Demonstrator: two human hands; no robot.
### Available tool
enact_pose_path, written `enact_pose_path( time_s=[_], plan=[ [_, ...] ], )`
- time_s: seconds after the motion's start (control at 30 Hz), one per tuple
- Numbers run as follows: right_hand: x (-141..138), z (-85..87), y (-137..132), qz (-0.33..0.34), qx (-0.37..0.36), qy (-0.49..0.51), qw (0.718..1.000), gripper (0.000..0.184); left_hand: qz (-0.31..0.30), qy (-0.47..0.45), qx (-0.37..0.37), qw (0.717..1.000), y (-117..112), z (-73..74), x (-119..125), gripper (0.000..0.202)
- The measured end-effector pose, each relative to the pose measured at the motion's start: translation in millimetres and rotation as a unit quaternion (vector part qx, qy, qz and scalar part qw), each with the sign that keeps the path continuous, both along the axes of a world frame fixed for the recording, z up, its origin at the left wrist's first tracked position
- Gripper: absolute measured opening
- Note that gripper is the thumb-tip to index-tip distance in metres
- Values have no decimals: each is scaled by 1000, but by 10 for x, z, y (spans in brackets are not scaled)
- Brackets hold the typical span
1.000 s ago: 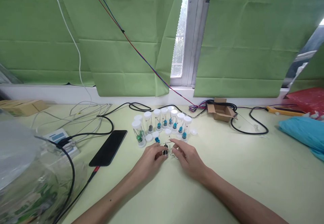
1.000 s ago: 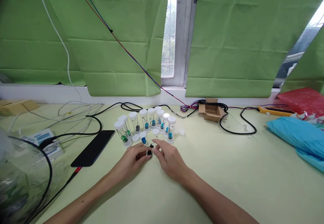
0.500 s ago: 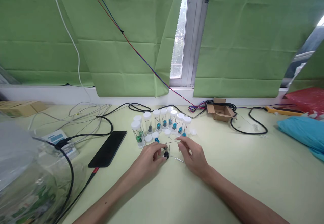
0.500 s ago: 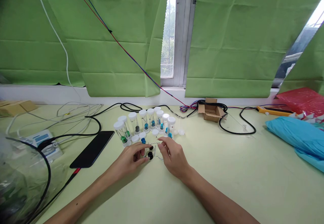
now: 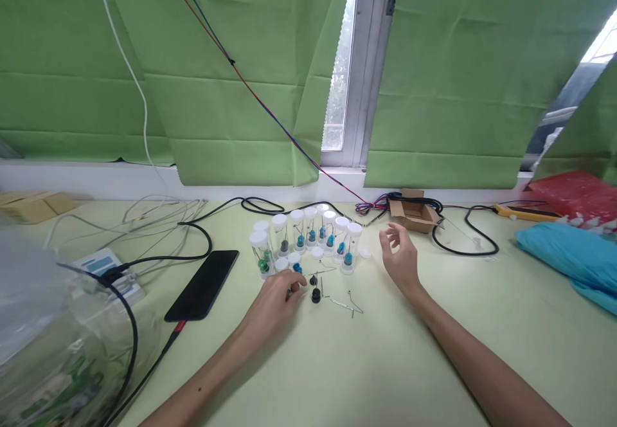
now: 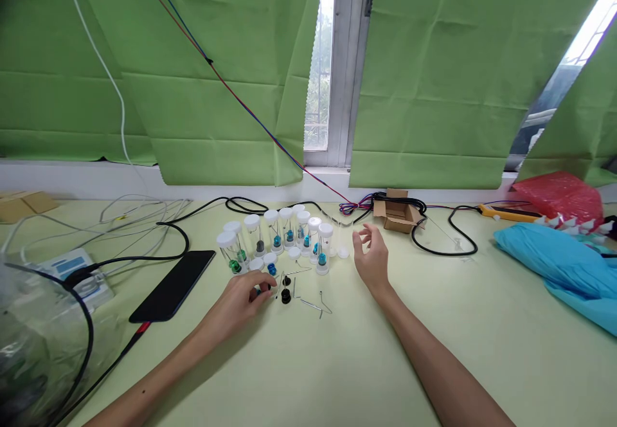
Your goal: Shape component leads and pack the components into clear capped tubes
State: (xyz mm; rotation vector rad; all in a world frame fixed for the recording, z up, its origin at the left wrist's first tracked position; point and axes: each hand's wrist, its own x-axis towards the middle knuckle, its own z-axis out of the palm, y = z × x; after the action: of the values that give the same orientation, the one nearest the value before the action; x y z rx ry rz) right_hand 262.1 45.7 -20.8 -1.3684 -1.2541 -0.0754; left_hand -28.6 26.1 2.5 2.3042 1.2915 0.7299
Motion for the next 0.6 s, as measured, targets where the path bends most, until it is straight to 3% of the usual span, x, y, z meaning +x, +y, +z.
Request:
enact_pose_path(
  time_s=[0.27,0.6],
  plan=[
    [7,-162,97,80,-49,-60,994,60,13,-6,-6,1000,-20,17,17,15],
    [5,-216,160,114,-79,-54,989,58,20,9,-19,1000,-15,0,41,14]
  ],
)
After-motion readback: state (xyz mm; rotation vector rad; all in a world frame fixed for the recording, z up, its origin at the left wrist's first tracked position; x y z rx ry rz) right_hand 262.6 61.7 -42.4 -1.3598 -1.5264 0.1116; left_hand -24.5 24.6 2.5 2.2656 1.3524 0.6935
